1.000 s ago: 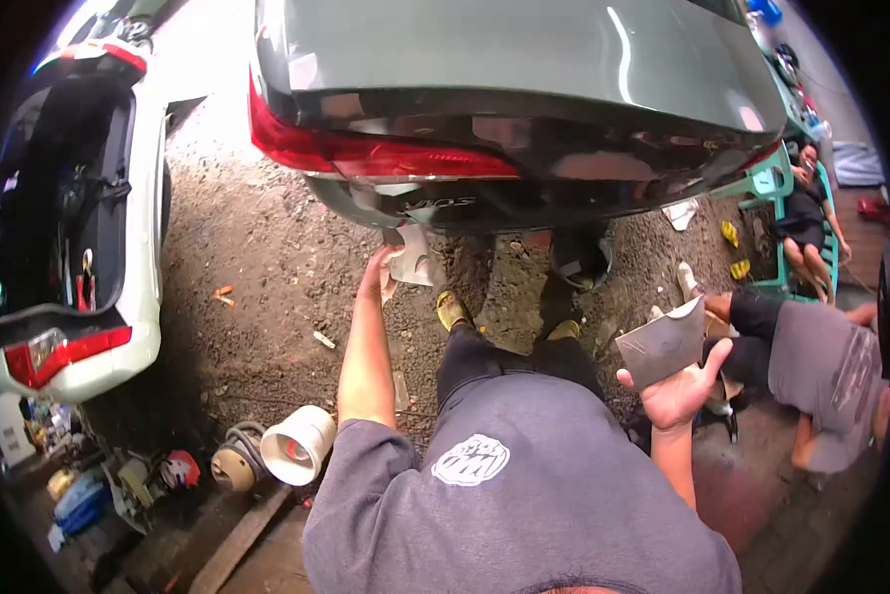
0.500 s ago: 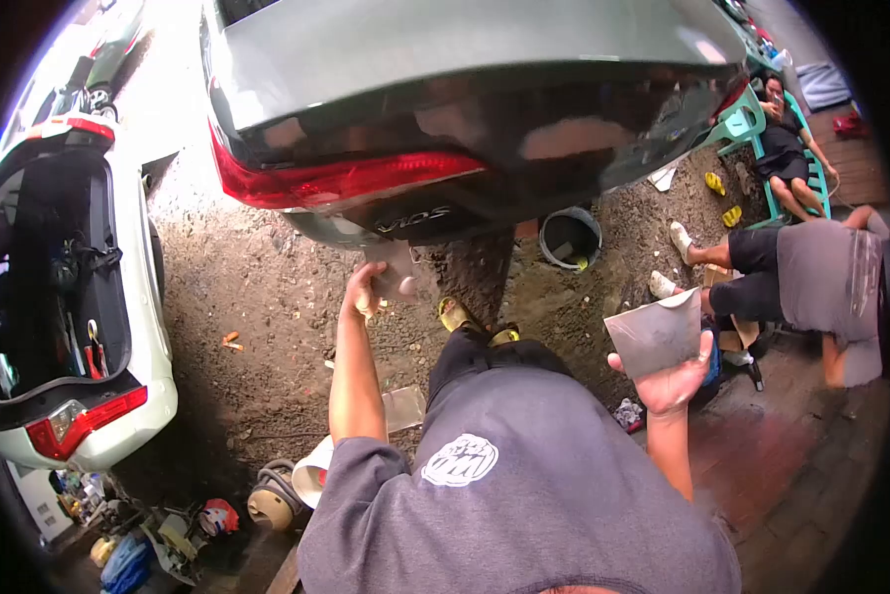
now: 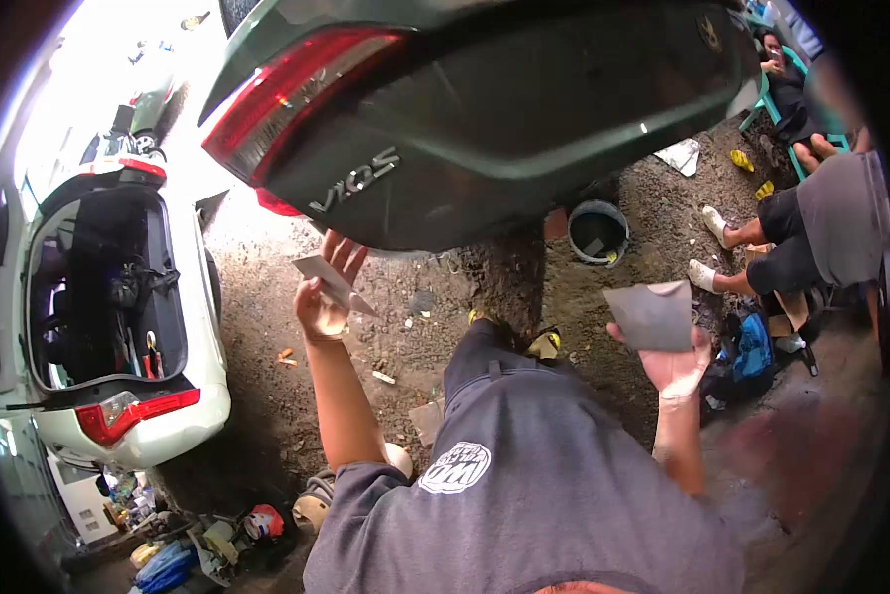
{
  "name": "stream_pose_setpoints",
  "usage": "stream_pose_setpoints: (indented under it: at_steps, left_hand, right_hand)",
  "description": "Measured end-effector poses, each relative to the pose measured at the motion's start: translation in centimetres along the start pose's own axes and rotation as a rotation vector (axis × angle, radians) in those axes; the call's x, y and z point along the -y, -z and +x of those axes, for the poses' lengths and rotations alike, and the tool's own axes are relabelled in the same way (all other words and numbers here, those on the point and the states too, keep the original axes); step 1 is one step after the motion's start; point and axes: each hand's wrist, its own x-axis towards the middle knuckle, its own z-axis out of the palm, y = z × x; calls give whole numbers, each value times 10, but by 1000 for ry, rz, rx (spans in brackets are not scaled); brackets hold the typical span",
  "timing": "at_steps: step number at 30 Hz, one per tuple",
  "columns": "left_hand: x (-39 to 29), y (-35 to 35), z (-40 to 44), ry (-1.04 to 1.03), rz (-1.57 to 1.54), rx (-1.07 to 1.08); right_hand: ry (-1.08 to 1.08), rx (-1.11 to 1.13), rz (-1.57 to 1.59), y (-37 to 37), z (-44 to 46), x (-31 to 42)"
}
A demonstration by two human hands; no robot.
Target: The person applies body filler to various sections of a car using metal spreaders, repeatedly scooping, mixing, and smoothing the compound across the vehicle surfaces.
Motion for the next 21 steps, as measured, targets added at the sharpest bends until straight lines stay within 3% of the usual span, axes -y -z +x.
stream_pose_setpoints:
  at_steps: [4, 6, 9, 12, 15, 21]
  left_hand:
    - [-53, -28, 0, -101, 170, -9]
    - [-74, -10, -2, -237, -51, -28]
    - [-116, -52, 38, -250, 20, 367]
    - [-151, -103, 75, -160, 356, 308]
    - [-182, -111, 98, -77, 508, 384]
    - [-197, -101, 104, 17, 392, 489]
  right_hand:
    - [202, -31, -420, 0, -13, 6]
    - [232, -27, -492, -6, -20, 12]
    - [263, -62, -553, -21, -27, 13]
    - [295, -44, -556, -29, -29, 4]
    - [322, -60, -557, -51, -30, -8]
    - [382, -126, -591, -80, -25, -40]
